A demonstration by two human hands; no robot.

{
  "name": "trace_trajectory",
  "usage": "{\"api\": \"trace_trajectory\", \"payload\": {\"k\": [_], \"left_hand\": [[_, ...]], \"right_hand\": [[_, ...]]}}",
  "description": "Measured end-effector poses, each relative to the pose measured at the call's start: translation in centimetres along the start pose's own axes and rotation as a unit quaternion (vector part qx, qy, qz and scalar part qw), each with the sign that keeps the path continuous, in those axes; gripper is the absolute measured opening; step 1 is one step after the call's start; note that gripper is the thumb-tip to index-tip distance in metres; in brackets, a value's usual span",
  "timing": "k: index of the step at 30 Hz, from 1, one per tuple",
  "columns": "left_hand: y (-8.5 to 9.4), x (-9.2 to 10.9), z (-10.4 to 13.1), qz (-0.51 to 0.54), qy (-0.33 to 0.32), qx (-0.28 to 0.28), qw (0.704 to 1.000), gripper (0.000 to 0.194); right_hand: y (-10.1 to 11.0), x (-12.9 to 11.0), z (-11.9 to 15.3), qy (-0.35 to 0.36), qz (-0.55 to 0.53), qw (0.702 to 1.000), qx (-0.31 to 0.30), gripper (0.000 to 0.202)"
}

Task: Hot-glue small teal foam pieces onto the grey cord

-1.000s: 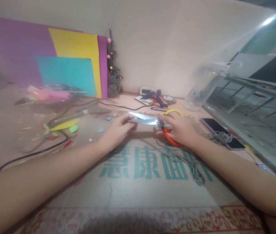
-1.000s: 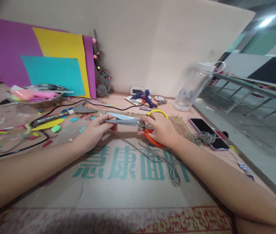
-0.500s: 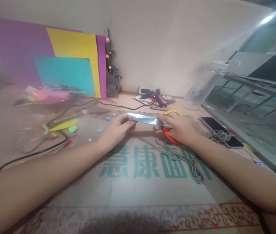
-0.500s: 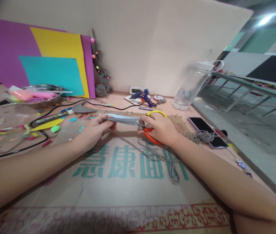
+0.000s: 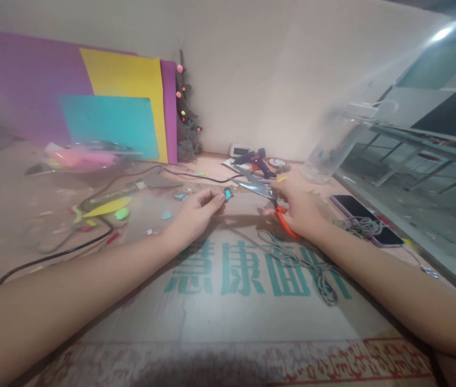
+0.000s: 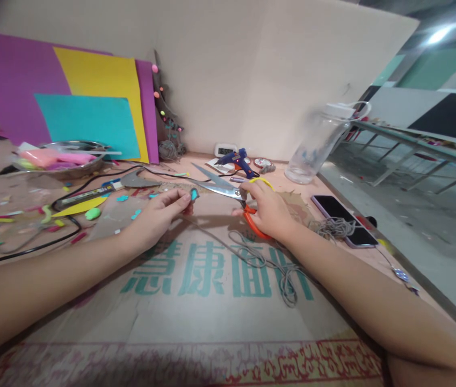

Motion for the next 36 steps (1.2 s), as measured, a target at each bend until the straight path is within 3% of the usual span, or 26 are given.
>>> {"api": "trace_trajectory", "payload": {"k": [7, 12, 28, 36], "left_hand": [[-0.1, 0.1, 0.1, -0.004, 0.034, 0.026, 0.999, 0.011], [0.0, 0.0, 0.1, -0.032, -0.012, 0.022, 0.999, 0.004], [0.1, 0.5, 0.5, -0.068, -0.032, 0.000, 0.997, 0.015], [0.1, 0.3, 0.4, -0.043, -0.002, -0.004, 0.999, 0.019]], "right_hand": [[0.3, -1.3, 0.1, 0.108, 0.061, 0.992, 0.010, 0.054], [0.1, -1.2, 0.1, 0.131, 0.077, 0.988, 0.017, 0.052], [0.2, -1.0, -0.1, 0.165, 0.071, 0.984, 0.021, 0.044], [0.2, -0.9, 0.1, 0.151, 0.070, 0.986, 0.007, 0.047]]}}
Point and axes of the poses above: each hand's wrist, its own z-axis away from the middle knuckle, its own y-axis out of the back of the hand, x = y × z, the point moved 1 cm from there along -z, towards the middle knuckle, and after that the axes turned 14 degrees about x, right-handed, at the moved point
